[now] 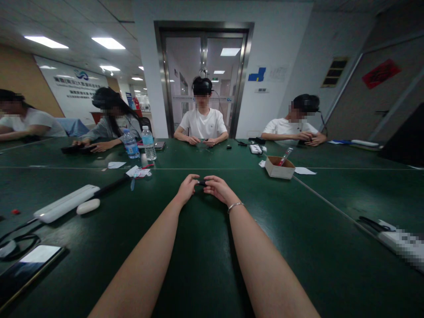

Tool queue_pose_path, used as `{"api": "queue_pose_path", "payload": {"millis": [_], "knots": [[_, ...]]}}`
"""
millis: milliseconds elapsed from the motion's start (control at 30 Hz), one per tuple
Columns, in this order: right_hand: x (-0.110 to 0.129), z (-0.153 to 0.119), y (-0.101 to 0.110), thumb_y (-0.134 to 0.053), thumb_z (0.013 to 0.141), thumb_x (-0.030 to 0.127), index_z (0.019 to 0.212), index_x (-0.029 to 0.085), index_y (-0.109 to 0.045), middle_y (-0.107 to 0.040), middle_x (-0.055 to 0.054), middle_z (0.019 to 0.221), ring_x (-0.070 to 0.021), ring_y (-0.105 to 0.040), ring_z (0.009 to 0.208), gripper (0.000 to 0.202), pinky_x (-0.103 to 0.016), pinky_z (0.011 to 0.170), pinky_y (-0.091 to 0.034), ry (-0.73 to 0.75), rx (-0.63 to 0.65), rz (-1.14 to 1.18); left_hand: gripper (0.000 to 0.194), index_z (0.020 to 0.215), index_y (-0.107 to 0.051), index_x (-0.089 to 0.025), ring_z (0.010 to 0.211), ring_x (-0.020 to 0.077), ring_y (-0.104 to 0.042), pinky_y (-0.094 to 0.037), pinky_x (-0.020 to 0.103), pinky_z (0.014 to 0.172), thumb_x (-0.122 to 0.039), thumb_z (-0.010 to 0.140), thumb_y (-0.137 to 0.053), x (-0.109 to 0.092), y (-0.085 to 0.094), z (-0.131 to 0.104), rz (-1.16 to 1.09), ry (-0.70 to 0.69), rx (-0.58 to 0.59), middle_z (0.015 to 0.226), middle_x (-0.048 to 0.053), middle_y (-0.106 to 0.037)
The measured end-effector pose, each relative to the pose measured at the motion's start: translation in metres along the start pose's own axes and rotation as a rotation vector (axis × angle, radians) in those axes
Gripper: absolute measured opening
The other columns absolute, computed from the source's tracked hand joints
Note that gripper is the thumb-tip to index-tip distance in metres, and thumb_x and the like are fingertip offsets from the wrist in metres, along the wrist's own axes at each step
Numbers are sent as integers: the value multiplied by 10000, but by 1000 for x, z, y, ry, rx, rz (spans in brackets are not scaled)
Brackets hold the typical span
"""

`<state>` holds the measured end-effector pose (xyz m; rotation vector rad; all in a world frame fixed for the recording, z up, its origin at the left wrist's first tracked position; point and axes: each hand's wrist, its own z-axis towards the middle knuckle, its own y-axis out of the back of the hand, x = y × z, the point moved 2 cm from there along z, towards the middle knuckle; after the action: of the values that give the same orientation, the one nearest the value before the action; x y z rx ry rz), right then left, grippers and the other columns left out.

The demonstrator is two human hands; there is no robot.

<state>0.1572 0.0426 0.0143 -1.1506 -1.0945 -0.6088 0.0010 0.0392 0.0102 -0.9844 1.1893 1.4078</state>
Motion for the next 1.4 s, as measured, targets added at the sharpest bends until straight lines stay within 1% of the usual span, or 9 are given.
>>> {"api": "queue_pose_path", "payload": {"millis": [167, 333, 467, 600, 800, 933, 1100, 1267, 1400], "knots": [[0, 0, -1, -605, 748, 38, 890, 134, -587, -644, -40, 694, -134, -638, 546, 172, -231, 556, -544, -2, 7, -5, 292, 992, -567, -167, 387, 71, -373, -280, 179, 380, -356, 838, -405, -2, -1, -1, 18, -27, 22, 531, -42, -465], [1, -1, -1, -595, 745, 28, 905, 133, -582, -646, -41, 700, -135, -642, 552, 192, -227, 555, -543, -6, 11, -3, 270, 1033, -541, -177, 383, 63, -369, -297, 178, 369, -297, 813, -439, -5, -1, -3, -17, 1, 18, 603, -35, -506], [2, -1, -1, -584, 750, 25, 908, 128, -581, -651, -46, 710, -132, -642, 549, 188, -224, 554, -546, -10, 10, -10, 300, 1008, -549, -176, 390, 76, -383, -298, 174, 370, -375, 853, -387, -6, -1, -5, 12, -17, 36, 540, -38, -466], [2, -1, -2, -580, 752, 20, 902, 136, -586, -648, -32, 696, -129, -642, 550, 189, -224, 559, -550, -5, 2, -13, 261, 1027, -544, -193, 420, 59, -406, -336, 170, 394, -312, 816, -446, -3, -1, -4, -19, -17, 28, 662, -26, -508], [2, -3, -3, -612, 753, 41, 876, 141, -587, -650, -35, 718, -128, -641, 549, 160, -230, 557, -551, -8, -6, -4, 283, 1014, -556, -177, 422, 69, -403, -323, 168, 384, -344, 833, -419, -2, -1, -3, 16, -20, 42, 606, -27, -482], [2, -2, -3, -614, 755, 41, 888, 137, -586, -645, -33, 702, -128, -641, 552, 166, -228, 559, -549, -5, -6, -7, 250, 1009, -562, -196, 452, 63, -438, -347, 167, 406, -261, 791, -459, -3, -1, -4, -5, -13, 32, 687, -20, -517], [1, 0, -2, -611, 749, 40, 890, 138, -579, -655, -43, 742, -127, -641, 546, 174, -224, 549, -545, -2, 4, -4, 293, 998, -550, -169, 399, 72, -392, -304, 170, 380, -366, 846, -395, -8, -2, -6, -12, -50, 53, 550, -39, -463], [2, -2, -2, -589, 747, 21, 901, 135, -576, -647, -35, 711, -127, -639, 544, 193, -222, 551, -542, -4, 9, -1, 273, 1040, -542, -191, 456, 64, -459, -350, 167, 405, -293, 814, -429, -4, 0, -3, -8, -13, 24, 708, -12, -528], [3, -3, -3, -598, 748, 34, 887, 137, -582, -650, -38, 722, -125, -637, 543, 173, -221, 551, -543, -3, 13, -1, 278, 1048, -531, -172, 418, 66, -419, -317, 158, 391, -294, 813, -448, -2, 0, -2, -9, -28, 46, 587, -35, -486]]}}
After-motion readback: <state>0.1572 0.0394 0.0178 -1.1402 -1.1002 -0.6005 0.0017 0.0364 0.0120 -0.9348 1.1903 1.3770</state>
